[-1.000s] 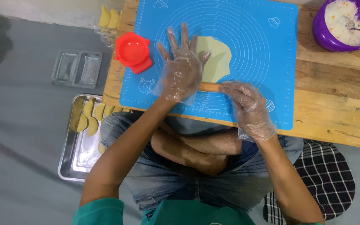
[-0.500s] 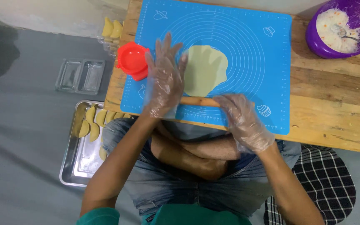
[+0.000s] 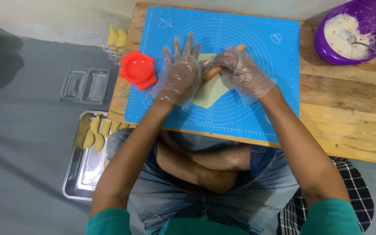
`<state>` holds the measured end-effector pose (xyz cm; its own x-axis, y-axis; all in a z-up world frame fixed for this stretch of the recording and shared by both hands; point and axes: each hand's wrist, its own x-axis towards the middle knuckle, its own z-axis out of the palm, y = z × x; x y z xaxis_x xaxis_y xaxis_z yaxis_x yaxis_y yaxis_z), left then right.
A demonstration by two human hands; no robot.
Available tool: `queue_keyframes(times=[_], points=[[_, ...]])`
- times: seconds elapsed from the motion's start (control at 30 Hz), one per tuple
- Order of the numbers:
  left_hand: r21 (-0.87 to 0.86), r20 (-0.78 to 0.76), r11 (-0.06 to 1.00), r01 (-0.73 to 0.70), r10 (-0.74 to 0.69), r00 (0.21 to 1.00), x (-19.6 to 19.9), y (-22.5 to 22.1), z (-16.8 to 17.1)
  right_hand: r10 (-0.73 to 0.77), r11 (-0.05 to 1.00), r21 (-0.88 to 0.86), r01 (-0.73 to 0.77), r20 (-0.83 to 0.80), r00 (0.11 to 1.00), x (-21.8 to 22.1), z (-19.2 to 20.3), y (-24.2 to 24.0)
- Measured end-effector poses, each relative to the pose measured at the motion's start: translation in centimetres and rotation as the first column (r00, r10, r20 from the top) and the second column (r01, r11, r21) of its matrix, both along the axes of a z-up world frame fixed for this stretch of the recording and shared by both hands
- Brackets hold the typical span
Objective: Rolling out small pieces of dough and using a plastic mold to shape them into pastries
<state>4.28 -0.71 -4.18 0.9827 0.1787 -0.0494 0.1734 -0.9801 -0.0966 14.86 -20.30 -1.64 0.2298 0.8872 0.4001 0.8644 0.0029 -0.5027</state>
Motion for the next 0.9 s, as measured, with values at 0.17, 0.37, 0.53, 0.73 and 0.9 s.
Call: queue_keyframes(times=[0.17, 0.37, 0.53, 0.73, 0.9], points=[[0.443, 0.395, 0.892, -0.086, -0.108, 0.912, 0.0, 0.4, -5.0, 0.063, 0.998, 0.014, -0.061, -0.202, 0.977, 0.5, -0.6, 0.5], [0.336, 0.418, 0.938, -0.088, -0.064, 0.906, -0.2, 0.0, -4.7, 0.234, 0.97, 0.113, -0.216, -0.171, 0.957, 0.8, 1.7, 0.9], [0.04, 0.254, 0.994, -0.103, 0.089, 0.963, -0.9, -1.6, -2.3, 0.027, 0.983, 0.173, -0.054, 0.157, 0.987, 2.4, 1.3, 1.5], [0.013, 0.244, 0.993, -0.121, 0.114, 0.963, -1.7, -3.2, -0.7, -0.19, 0.972, 0.181, 0.151, 0.226, 0.956, 2.6, 0.8, 3.8], [0.02, 0.234, 0.978, -0.206, 0.196, 0.952, -1.2, -5.2, -2.0, -0.236, 0.971, 0.109, 0.213, 0.284, 0.929, 3.8, -1.5, 5.0]])
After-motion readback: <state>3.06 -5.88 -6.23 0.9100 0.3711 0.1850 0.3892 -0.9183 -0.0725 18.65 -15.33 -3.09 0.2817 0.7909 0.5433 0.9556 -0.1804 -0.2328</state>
